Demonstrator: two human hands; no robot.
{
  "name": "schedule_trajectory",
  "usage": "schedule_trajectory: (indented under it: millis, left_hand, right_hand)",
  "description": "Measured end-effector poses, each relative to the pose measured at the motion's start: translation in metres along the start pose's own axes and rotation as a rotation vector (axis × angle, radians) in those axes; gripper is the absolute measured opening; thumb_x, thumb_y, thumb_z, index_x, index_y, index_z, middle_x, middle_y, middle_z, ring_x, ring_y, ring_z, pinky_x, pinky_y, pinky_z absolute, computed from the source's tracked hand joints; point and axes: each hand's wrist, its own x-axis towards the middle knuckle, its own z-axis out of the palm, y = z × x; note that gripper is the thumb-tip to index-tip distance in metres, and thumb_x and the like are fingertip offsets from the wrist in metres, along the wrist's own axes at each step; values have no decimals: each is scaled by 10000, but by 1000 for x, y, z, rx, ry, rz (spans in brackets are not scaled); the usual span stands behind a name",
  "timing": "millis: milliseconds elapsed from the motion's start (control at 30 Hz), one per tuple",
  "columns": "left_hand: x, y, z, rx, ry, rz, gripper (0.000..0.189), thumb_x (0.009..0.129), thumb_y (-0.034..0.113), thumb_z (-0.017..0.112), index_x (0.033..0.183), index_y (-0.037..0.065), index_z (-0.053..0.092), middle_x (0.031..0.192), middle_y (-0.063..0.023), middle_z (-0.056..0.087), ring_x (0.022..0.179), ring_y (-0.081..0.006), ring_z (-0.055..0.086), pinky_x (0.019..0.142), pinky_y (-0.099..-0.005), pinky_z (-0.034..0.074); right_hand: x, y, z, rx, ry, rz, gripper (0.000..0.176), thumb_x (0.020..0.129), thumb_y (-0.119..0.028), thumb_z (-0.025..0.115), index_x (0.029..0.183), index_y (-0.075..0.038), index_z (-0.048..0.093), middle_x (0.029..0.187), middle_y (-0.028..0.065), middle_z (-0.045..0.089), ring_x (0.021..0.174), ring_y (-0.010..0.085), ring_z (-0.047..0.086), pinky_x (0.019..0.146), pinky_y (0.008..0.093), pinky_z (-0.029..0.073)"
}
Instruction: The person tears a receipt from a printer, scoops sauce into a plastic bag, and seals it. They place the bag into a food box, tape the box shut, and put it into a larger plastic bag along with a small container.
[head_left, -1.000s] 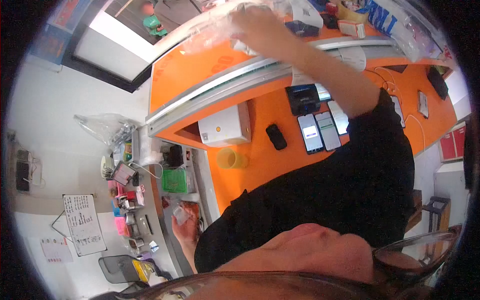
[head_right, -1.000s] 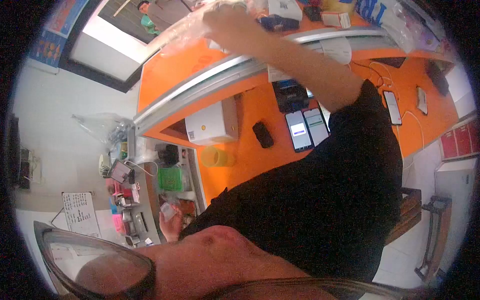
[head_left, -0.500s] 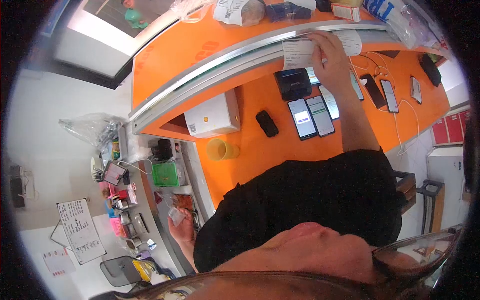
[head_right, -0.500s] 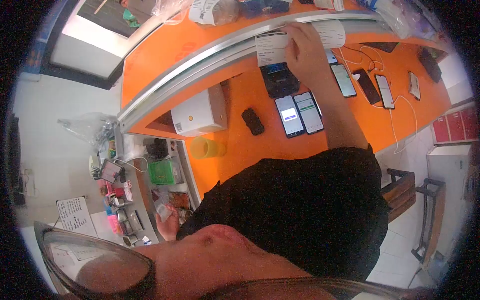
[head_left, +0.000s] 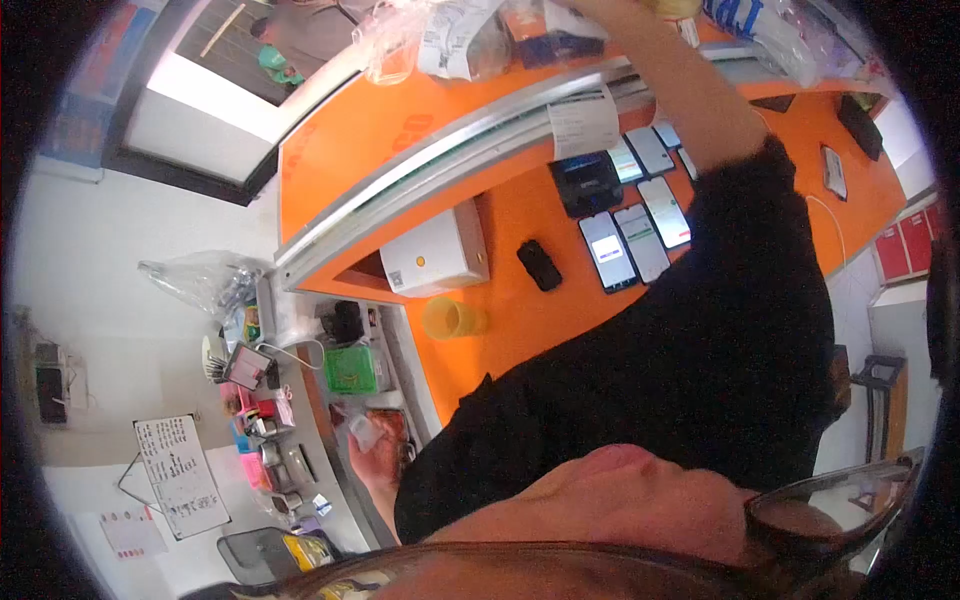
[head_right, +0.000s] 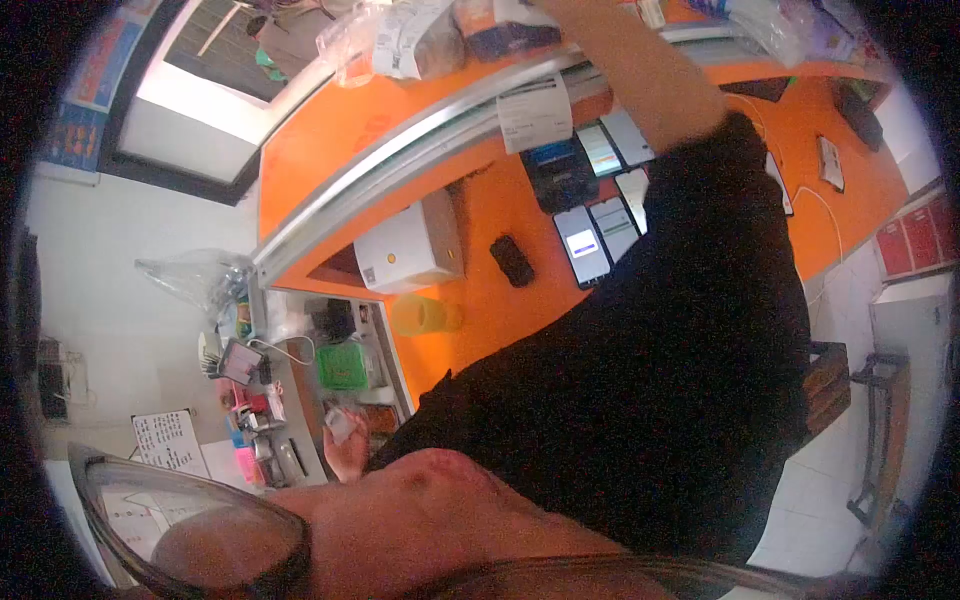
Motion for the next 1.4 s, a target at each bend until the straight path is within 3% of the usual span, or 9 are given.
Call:
schedule_trajectory:
  millis: [67,133,233,333,433,533,633,1033,1400]
  left_hand:
    - [10,14,-31,52,-5,18,494,976,383,361,1241,-21,463,1173,-184,555,1027,-302,532,909,-455,438]
    - [13,17,-43,160,-69,72,481,977,382,362,1239,-4,477,1214,-181,549,1039,-301,535,912,-454,441]
    - [10,14,-31,143,-18,66,478,976,382,363,1227,-7,484,1204,-183,553,1043,-303,540,911,-457,444]
    - [13,8,-18,83,81,75,460,971,375,381,1198,-7,500,1177,-183,565,1037,-304,543,908,-457,444]
    - [15,4,-16,99,-44,33,445,963,366,404,1180,-9,505,1153,-185,570,1037,-311,542,910,-456,442]
    - [14,3,-15,82,6,42,447,957,365,413,1173,-15,504,1137,-186,574,1047,-314,540,918,-459,440]
    - [10,1,-15,94,-97,5,465,960,372,402,1184,-24,494,1129,-185,578,1057,-309,544,918,-459,440]
    - [-1,4,-28,12,-33,81,467,977,371,374,1205,-24,475,1110,-202,558,1028,-339,529,903,-493,434]
    - [-5,1,-18,35,78,90,527,977,414,343,1199,-43,484,1069,-188,566,986,-305,541,870,-436,456]
  right_hand:
    - [-17,12,7,-65,211,-151,262,833,-142,525,996,52,596,1112,272,574,1011,431,562,858,495,450]
    - [-57,-4,14,-375,560,-546,200,810,-84,513,945,36,599,1073,265,579,1083,410,526,924,458,418]
    - [-122,-85,-17,-526,109,-181,212,782,-74,533,958,28,592,1078,246,573,1158,401,476,999,449,368]
    - [-119,-42,12,-444,485,-652,257,765,-69,542,995,39,580,1112,222,565,1183,400,461,1033,479,344]
    - [-119,-35,15,-439,495,-654,277,753,-84,557,1004,29,582,1120,203,564,1221,392,434,1059,506,313]
    - [-120,-38,13,-452,458,-621,266,757,-80,553,997,29,583,1123,202,564,1228,396,422,1068,498,305]
    - [-120,-37,15,-458,499,-652,256,755,-74,550,988,29,582,1122,200,564,1228,398,418,1070,496,303]
    - [-119,-46,17,-505,471,-526,249,757,-57,550,987,33,583,1142,194,569,1239,383,423,1057,494,310]
    - [-122,-47,23,-551,493,-420,285,792,-93,546,1063,-15,588,1247,136,534,1297,326,381,1047,523,297]
